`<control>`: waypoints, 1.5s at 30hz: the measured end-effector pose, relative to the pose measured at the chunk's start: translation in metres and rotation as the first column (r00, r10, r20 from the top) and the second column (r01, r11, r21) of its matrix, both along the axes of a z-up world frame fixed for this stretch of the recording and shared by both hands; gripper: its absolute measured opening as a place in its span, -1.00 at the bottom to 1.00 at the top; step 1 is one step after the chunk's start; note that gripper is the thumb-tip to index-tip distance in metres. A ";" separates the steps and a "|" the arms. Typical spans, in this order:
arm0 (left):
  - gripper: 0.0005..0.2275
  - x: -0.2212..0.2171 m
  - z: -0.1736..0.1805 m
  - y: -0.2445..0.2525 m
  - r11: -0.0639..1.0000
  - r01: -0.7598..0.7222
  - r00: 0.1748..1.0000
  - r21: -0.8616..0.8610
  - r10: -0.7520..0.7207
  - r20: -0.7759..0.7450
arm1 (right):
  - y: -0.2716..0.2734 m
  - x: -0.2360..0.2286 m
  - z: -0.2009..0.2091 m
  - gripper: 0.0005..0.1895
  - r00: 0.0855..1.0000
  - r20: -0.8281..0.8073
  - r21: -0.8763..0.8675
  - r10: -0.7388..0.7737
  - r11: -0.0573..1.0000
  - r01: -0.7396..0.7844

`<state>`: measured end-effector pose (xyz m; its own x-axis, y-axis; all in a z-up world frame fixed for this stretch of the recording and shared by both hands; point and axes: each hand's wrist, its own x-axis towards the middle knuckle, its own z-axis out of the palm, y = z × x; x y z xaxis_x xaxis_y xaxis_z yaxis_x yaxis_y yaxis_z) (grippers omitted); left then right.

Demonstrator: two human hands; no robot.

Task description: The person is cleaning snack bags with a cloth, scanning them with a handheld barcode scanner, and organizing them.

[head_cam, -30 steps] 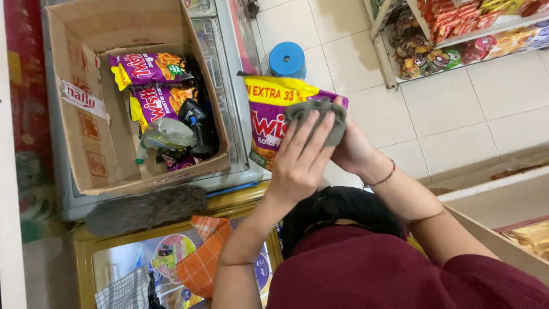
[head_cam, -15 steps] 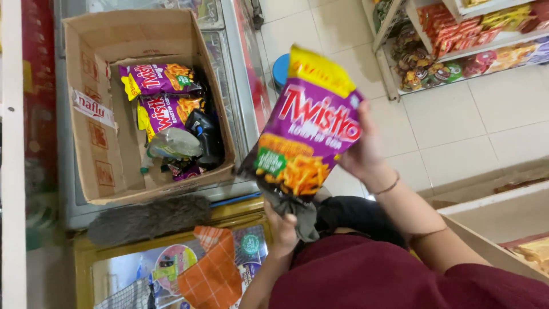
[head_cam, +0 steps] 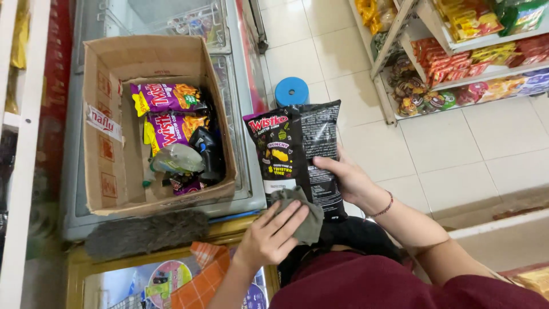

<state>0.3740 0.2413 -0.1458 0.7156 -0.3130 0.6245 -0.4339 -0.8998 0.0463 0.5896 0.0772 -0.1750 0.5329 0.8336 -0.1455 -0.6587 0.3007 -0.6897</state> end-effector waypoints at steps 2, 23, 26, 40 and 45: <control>-0.83 -0.016 -0.020 0.020 0.991 0.081 0.992 -0.109 -0.090 -0.083 | 0.004 0.004 -0.013 -0.28 0.994 0.091 -0.137 -0.067 0.987 0.080; -0.72 0.029 0.019 -0.021 0.843 -0.132 0.991 -0.521 0.108 -0.077 | -0.021 0.006 -0.019 -0.45 0.989 0.098 0.055 -0.107 0.993 0.102; -0.73 0.003 -0.074 0.005 0.790 -0.236 0.972 -0.566 0.196 -0.131 | -0.035 0.016 -0.005 -0.47 0.968 0.166 0.074 -0.189 0.981 0.179; -0.58 0.071 0.030 -0.021 0.969 -0.245 0.964 -0.024 0.246 0.102 | -0.026 -0.012 0.033 -0.38 0.686 0.726 -0.010 -0.049 0.997 0.082; -0.60 0.090 0.050 -0.022 0.797 -0.339 0.906 -0.499 0.420 0.055 | -0.026 -0.013 0.020 -0.54 0.675 0.730 -0.016 -0.103 0.986 0.167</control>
